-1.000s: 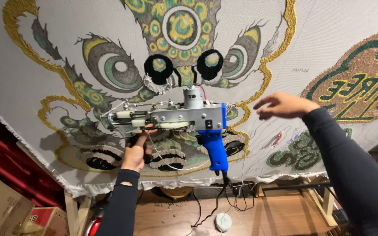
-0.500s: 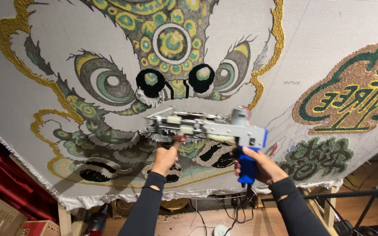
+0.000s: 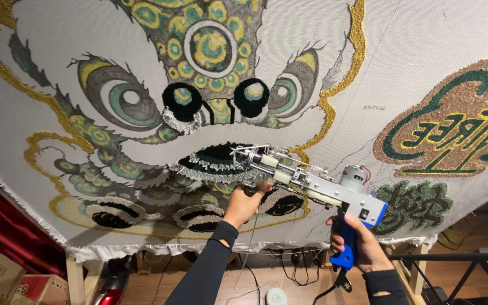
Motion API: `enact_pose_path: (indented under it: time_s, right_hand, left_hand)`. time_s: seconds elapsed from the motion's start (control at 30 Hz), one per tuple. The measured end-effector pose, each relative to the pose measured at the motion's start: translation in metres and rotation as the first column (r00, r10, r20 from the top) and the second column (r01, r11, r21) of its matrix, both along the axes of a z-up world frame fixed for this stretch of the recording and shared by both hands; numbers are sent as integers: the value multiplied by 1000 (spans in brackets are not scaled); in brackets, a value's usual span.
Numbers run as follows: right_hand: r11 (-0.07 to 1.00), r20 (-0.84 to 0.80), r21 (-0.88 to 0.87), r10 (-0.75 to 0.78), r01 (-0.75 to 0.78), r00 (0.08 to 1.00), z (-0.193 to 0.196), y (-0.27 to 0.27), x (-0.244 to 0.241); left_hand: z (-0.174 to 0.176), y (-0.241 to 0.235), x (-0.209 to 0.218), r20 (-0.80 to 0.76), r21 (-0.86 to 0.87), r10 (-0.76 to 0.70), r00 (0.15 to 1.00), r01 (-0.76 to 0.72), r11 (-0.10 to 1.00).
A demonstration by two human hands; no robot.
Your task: The person uses a handheld electric tufting gun to apply yarn tufts to a large canvas stretched on a frame. They guide the tool along the contours of a pre-drawn design, filling in black and white areas of a stylized face. The person occasionally pauses to adjust the yarn or smooth the tufted surface with their hand.
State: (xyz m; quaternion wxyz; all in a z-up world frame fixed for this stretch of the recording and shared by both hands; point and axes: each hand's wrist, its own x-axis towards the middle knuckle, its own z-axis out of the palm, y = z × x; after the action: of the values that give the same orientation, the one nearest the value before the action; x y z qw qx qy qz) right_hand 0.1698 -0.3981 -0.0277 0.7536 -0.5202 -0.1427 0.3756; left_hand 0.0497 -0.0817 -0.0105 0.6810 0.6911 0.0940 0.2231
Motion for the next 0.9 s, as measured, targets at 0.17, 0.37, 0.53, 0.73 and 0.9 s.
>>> enact_pose_path:
  time_s: [0.17, 0.37, 0.53, 0.73, 0.9]
  right_hand:
    - [997, 42, 57, -50, 48, 998, -2, -2, -3]
    - [984, 26, 42, -172, 171, 985, -3, 8, -15]
    - [924, 204, 13, -377, 383, 903, 11, 31, -48]
    - [819, 345, -24, -531, 573, 774, 34, 67, -83]
    - [778, 344, -77, -566, 623, 749, 39, 85, -95]
  left_hand:
    - [3, 1, 12, -88, 84, 15, 996, -7, 996]
    - [4, 18, 30, -44, 96, -94, 995, 98, 991]
    - [-5, 33, 52, 21, 69, -177, 984, 175, 982]
    - [-3, 51, 63, 88, 23, -174, 981, 172, 985]
    - [-2, 62, 64, 50, 21, -193, 980, 192, 981]
